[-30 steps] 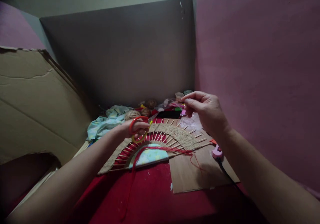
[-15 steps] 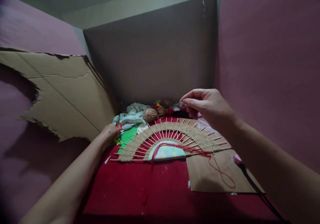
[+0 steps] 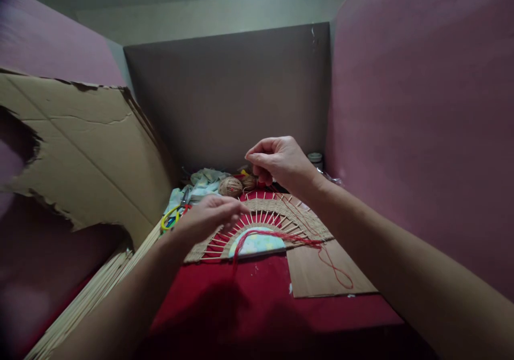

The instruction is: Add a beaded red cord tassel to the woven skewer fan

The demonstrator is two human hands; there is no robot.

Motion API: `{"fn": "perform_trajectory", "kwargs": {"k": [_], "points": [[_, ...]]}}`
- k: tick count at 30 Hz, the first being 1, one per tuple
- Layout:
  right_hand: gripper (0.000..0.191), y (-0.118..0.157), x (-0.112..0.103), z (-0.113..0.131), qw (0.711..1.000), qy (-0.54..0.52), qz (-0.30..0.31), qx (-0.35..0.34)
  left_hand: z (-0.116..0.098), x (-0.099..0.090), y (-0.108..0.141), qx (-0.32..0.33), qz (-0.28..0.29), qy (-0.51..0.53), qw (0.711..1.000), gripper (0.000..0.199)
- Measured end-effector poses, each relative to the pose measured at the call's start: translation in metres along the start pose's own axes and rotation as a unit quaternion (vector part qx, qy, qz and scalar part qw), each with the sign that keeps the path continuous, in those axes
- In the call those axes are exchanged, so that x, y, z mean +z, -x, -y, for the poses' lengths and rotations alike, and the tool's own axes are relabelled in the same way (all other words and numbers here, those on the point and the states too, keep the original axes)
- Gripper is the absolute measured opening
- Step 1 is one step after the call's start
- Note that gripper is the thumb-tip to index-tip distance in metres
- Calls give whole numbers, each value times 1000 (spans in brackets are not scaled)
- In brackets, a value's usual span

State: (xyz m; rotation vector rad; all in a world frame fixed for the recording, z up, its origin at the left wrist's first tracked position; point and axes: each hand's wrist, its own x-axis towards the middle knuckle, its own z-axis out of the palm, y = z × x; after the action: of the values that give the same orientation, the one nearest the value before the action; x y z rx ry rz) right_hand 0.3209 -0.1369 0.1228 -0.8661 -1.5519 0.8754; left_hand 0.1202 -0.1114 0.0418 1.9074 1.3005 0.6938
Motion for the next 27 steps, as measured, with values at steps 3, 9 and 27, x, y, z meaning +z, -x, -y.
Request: {"fn": "perform_trajectory", "kwargs": {"k": [3,9,27], "points": [[9,4,9,0,1000,0,16,-7,-30,48,20,63,217,371,901,46],[6,26,11,-15,999,-10,-5,-33,-39,81,13,-4,284,685,671,46],[11,60,-2,-101,999,8,13,-43,-5,33,-32,75,-107,604,786,7]]}}
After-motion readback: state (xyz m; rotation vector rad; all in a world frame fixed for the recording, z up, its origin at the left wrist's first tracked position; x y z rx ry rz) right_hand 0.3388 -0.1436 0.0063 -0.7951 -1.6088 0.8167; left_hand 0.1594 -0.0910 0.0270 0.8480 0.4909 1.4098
